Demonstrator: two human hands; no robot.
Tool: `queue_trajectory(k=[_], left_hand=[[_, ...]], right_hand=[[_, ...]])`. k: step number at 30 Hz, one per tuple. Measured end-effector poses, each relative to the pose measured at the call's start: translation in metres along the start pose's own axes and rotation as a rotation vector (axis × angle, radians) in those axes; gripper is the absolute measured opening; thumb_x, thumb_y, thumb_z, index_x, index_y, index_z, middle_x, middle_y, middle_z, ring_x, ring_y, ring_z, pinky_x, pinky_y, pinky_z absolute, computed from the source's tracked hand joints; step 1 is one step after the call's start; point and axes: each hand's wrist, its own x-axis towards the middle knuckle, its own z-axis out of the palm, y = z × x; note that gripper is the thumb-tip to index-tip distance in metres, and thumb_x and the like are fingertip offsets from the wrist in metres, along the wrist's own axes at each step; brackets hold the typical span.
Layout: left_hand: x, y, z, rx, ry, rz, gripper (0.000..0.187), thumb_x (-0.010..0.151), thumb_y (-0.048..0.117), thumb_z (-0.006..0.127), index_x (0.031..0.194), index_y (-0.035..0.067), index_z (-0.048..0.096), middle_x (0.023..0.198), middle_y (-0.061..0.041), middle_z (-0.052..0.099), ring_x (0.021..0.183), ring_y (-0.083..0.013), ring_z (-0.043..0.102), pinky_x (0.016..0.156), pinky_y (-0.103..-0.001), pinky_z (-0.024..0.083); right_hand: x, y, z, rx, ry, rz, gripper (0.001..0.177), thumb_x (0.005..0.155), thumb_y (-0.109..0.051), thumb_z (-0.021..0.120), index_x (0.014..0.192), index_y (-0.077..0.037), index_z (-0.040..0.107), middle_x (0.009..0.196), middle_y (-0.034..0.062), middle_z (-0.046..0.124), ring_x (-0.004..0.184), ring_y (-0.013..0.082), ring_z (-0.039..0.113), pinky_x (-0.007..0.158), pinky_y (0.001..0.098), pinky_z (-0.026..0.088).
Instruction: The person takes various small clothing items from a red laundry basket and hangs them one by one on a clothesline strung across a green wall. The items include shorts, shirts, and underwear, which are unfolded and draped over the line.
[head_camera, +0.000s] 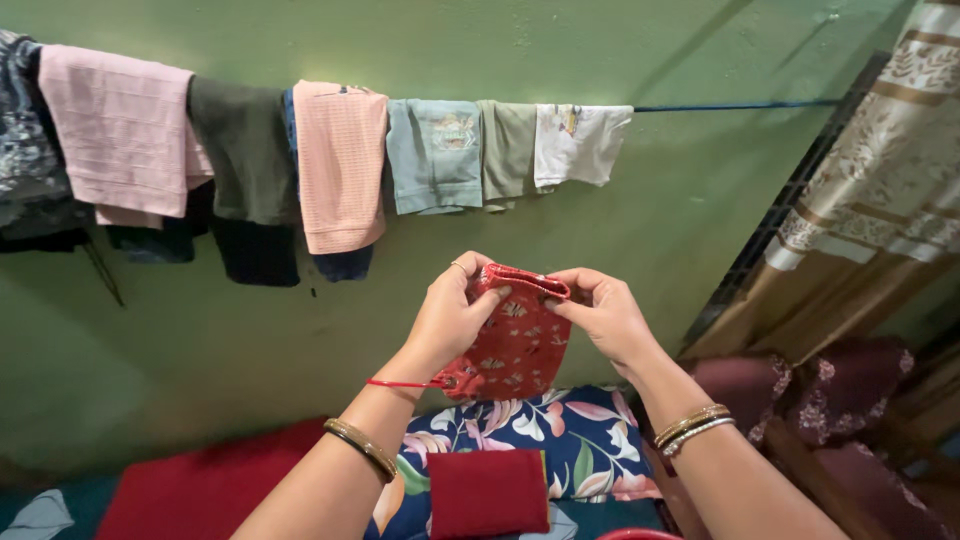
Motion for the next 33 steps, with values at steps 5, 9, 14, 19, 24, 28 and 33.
queue_trajectory(k=[5,9,14,19,24,28,33], left_hand=[[0.024,-0.009,0.012,0.016,0.001,-0.017,0.014,0.092,0.009,0.071,0.103,0.004,0.063,0.08,0.002,0.067,0.068,-0.0029,0.053,0.063,-0.023,0.048],[0.048,-0.022,0.015,-0.003,-0.016,0.042,0.018,0.087,0.005,0.075,0.101,0.003,0.063,0.082,0.005,0.069,0.07,-0.0008,0.055,0.065,-0.021,0.049],[0.082,-0.049,0.015,-0.034,-0.073,-0.041,0.019,0.085,0.005,0.079,0.1,0.003,0.067,0.079,0.004,0.066,0.068,-0.0031,0.052,0.063,-0.023,0.047],[0.128,-0.067,0.008,-0.049,-0.119,-0.005,0.012,0.089,0.007,0.072,0.1,0.004,0.07,0.084,0.001,0.076,0.074,-0.0034,0.066,0.068,-0.023,0.053],[0.169,-0.06,0.005,0.08,-0.119,0.157,0.012,0.09,0.011,0.07,0.1,0.005,0.071,0.086,-0.006,0.077,0.076,-0.0141,0.072,0.071,-0.03,0.056],[0.199,-0.042,0.01,0.391,0.045,0.263,0.015,0.085,0.019,0.072,0.097,0.012,0.076,0.083,-0.011,0.072,0.077,-0.0286,0.069,0.069,-0.04,0.054],[0.233,-0.025,0.024,0.372,0.03,0.045,0.019,0.087,0.027,0.065,0.101,0.018,0.076,0.078,-0.007,0.073,0.075,-0.029,0.07,0.066,-0.042,0.053]], right_hand=[[0.019,0.002,-0.011,-0.062,0.063,0.032,0.024,0.086,-0.001,0.073,0.111,0.0,0.075,0.093,0.0007,0.073,0.083,0.0063,0.064,0.079,0.0229,0.051],[0.038,0.011,-0.019,-0.094,0.121,-0.001,0.019,0.087,0.0,0.071,0.105,0.004,0.076,0.09,0.0013,0.073,0.08,0.0064,0.062,0.076,0.0223,0.05],[0.067,0.017,-0.033,-0.03,0.186,-0.03,0.015,0.091,0.0,0.071,0.104,0.006,0.076,0.088,0.0036,0.073,0.076,0.0087,0.06,0.07,0.0242,0.048],[0.097,0.011,-0.05,-0.117,0.252,-0.053,0.024,0.085,0.005,0.069,0.109,0.004,0.075,0.095,0.0036,0.076,0.083,0.0069,0.066,0.078,0.0219,0.052],[0.123,-0.001,-0.066,-0.206,0.351,-0.075,0.026,0.087,0.006,0.066,0.112,0.005,0.075,0.095,0.0015,0.076,0.081,0.0053,0.065,0.076,0.0208,0.052],[0.148,-0.013,-0.08,-0.291,0.419,-0.096,0.029,0.087,0.008,0.067,0.115,0.005,0.076,0.086,0.0013,0.072,0.07,0.0046,0.056,0.065,0.0204,0.046],[0.18,-0.028,-0.097,-0.243,0.451,-0.108,0.023,0.089,0.004,0.065,0.111,0.005,0.072,0.086,-0.0037,0.076,0.073,-0.0009,0.067,0.068,0.0153,0.053]])
